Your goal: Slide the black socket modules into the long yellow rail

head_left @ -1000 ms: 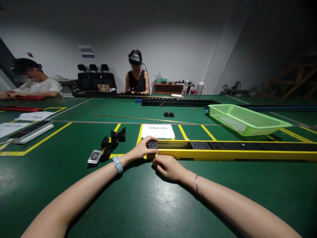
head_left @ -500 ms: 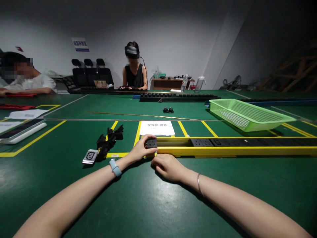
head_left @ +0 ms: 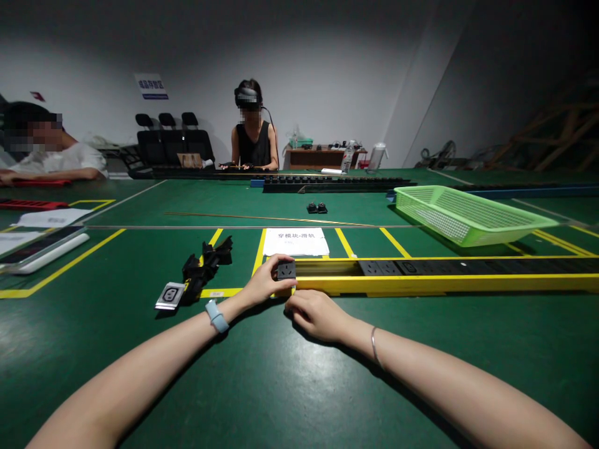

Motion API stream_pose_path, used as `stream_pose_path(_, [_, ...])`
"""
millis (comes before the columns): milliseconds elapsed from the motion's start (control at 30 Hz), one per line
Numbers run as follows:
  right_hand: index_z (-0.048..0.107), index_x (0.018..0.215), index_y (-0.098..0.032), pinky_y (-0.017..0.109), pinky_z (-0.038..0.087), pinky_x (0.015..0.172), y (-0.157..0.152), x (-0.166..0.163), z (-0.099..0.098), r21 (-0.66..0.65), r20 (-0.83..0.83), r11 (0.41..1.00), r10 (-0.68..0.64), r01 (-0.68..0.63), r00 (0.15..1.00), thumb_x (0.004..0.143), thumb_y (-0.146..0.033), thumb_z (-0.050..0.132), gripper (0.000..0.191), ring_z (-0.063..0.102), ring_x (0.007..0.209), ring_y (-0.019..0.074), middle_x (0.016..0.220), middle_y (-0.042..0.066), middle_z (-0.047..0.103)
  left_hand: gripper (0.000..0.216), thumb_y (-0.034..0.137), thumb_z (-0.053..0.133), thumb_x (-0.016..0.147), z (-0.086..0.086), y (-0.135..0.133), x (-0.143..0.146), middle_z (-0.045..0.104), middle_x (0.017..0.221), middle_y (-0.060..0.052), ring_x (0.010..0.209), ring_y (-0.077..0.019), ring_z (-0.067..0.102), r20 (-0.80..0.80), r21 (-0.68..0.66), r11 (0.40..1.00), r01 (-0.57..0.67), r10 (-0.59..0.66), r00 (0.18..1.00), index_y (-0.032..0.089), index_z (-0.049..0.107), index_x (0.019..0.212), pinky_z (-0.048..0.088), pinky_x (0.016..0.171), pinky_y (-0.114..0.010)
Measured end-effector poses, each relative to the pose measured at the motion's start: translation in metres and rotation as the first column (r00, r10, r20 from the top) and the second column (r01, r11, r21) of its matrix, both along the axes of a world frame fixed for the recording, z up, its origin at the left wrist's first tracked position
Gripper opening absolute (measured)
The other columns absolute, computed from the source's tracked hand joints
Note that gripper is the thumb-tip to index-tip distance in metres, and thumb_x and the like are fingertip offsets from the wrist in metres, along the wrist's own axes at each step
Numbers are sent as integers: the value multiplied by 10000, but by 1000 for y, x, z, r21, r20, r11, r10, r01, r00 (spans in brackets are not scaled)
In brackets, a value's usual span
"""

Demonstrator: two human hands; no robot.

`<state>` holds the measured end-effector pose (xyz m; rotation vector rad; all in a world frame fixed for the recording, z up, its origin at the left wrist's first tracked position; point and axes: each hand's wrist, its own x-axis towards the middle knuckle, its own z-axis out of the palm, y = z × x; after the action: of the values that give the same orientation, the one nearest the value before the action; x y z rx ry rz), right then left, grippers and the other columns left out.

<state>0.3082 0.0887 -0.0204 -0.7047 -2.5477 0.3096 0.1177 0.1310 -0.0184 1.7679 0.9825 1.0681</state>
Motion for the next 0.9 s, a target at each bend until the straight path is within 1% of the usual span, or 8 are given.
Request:
stream_pose_path(133, [584, 887, -197, 255, 443, 724, 0, 0, 0, -2, 8, 1000, -3, 3, 1000, 807, -90, 495, 160, 572, 773, 155, 849, 30, 633, 500, 340, 755, 689, 0, 0, 0, 593, 1101, -69, 1008, -214, 573, -13, 26, 1000, -2, 2, 1000, 201, 555, 1126, 460, 868, -327])
stream_pose_path(500, [589, 890, -200, 258, 448, 733, 0, 0, 0, -3, 0, 1000, -1, 1, 1000, 806, -88, 497, 167, 577, 778, 155, 849, 30, 636, 509, 348, 761, 682, -3, 2, 0, 597, 1092, -64, 1004, -217, 577, -19, 20, 1000, -6, 6, 1000, 204, 555, 1125, 460, 874, -336])
stream_pose_path(567, [586, 887, -199, 257, 448, 732, 0, 0, 0, -2, 5, 1000, -3, 3, 1000, 803, -87, 494, 168, 575, 779, 155, 848, 30, 634, 497, 346, 755, 692, -3, 2, -1, 590, 1109, -70, 1026, -222, 569, -34, 51, 999, -8, 10, 999, 205, 555, 1125, 449, 897, -345])
stream_pose_path(667, [583, 886, -197, 257, 447, 733, 0, -1, 0, -2, 9, 1000, -3, 3, 1000, 798, -85, 492, 169, 573, 778, 154, 848, 30, 633, 457, 341, 756, 696, -4, 4, -1, 559, 1159, -81, 1084, -233, 539, -59, 142, 990, -24, 32, 998, 208, 572, 1093, 425, 939, -358])
stream_pose_path(733, [581, 887, -197, 257, 446, 733, 0, -1, 0, -3, 11, 1000, -3, 3, 1000, 801, -87, 490, 166, 572, 778, 155, 850, 29, 634, 440, 348, 759, 692, -3, 4, -2, 537, 1161, -82, 1095, -236, 522, -82, 192, 981, -37, 53, 995, 212, 584, 1072, 424, 938, -363])
stream_pose_path(900, [579, 887, -197, 257, 446, 733, 0, -1, 0, -2, 8, 1000, 0, 0, 1000, 807, -91, 485, 163, 572, 783, 157, 849, 30, 634, 453, 363, 763, 682, -2, 4, -3, 511, 1124, -78, 1062, -236, 514, -114, 198, 979, -48, 72, 991, 222, 586, 1074, 444, 911, -371])
